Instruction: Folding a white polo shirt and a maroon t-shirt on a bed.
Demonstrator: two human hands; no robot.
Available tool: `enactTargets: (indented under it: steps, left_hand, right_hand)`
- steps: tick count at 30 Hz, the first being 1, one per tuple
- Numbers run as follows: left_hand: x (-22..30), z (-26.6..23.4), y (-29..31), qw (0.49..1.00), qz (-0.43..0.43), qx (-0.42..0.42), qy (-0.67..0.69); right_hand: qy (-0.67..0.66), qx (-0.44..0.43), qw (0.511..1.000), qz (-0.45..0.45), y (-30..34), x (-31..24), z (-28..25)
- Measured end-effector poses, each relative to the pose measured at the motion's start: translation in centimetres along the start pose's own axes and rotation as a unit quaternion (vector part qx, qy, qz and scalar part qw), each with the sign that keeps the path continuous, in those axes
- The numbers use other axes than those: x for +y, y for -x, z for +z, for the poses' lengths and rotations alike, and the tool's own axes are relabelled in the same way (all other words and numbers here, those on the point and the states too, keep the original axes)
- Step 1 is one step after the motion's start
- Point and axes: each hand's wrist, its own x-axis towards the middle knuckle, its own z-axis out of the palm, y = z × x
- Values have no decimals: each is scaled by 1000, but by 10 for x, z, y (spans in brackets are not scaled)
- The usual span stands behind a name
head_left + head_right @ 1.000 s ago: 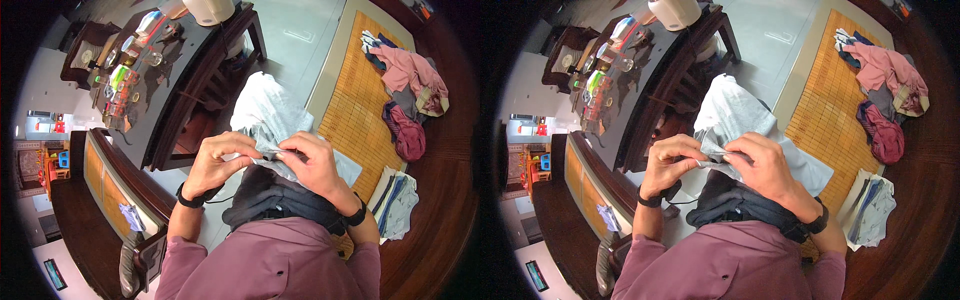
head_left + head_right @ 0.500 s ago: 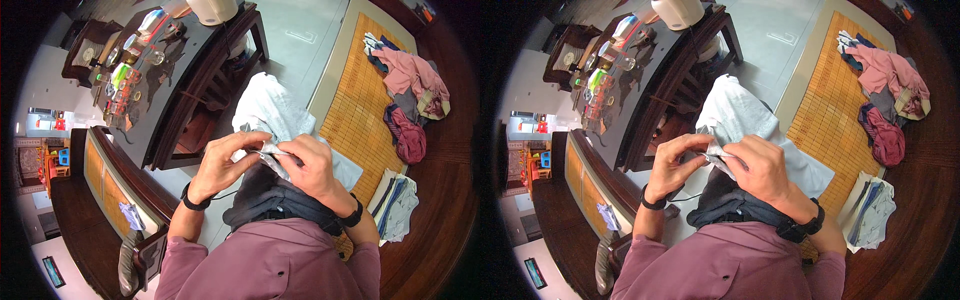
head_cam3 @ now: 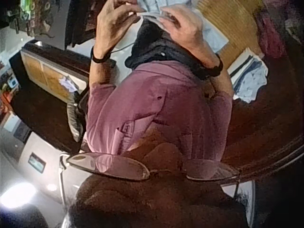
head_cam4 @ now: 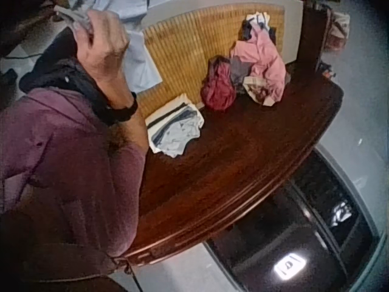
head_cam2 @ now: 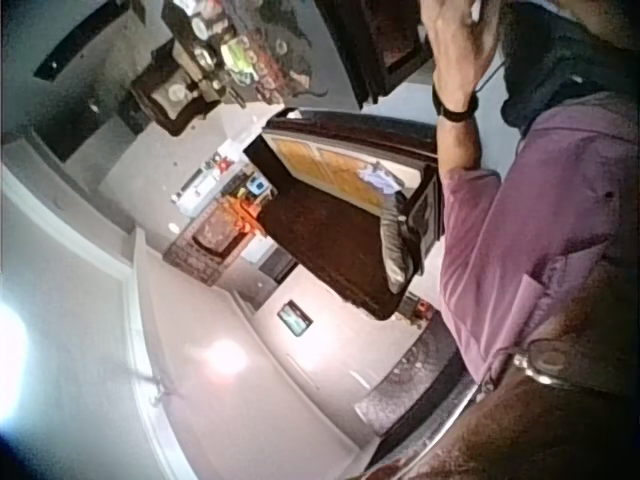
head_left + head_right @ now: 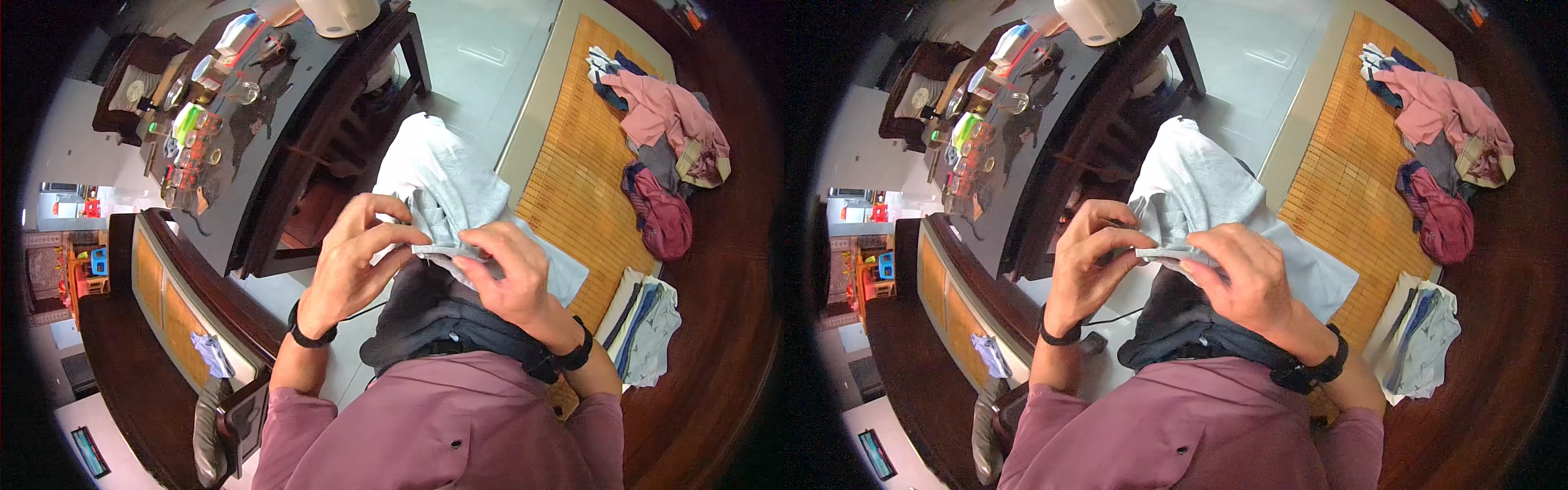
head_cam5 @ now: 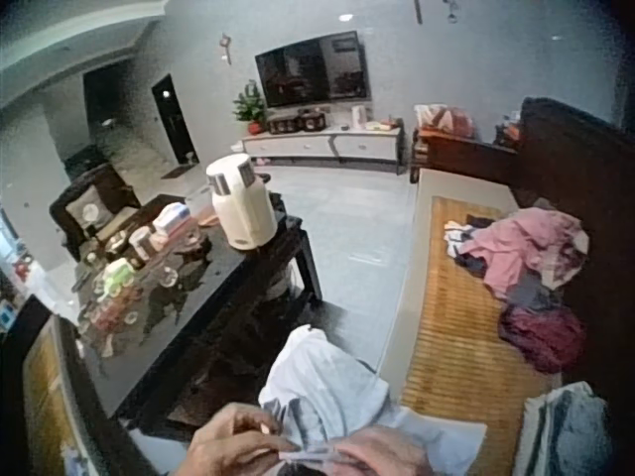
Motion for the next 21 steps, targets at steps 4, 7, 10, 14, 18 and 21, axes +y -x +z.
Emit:
enactTargets:
  steps: [4,7,10,14,18,21]
  left_hand:
    - [9,-7,-1,998,35,-2,-53]
    - [6,-6,1,999,39,-30,-15]
    - [10,-5,3,998,31,-59,0]
    - [10,-9,5,996,38,-82,-19]
    - [19,-9,4,995,38,-88,-30]
    - [25,-6,3,986,56,-87,-133]
  right_hand:
    - [42,-62,997,36,15,3,-23]
    - [70,-106,991,36,14,-12,-27]
    - [105,-99,989,37,21,-13,-15]
    - [101,-93,990,21,24,-1,-13]
    - [59,-83,995,24,26,-5,-20]
    - [77,-61,995,30,48,9,-37]
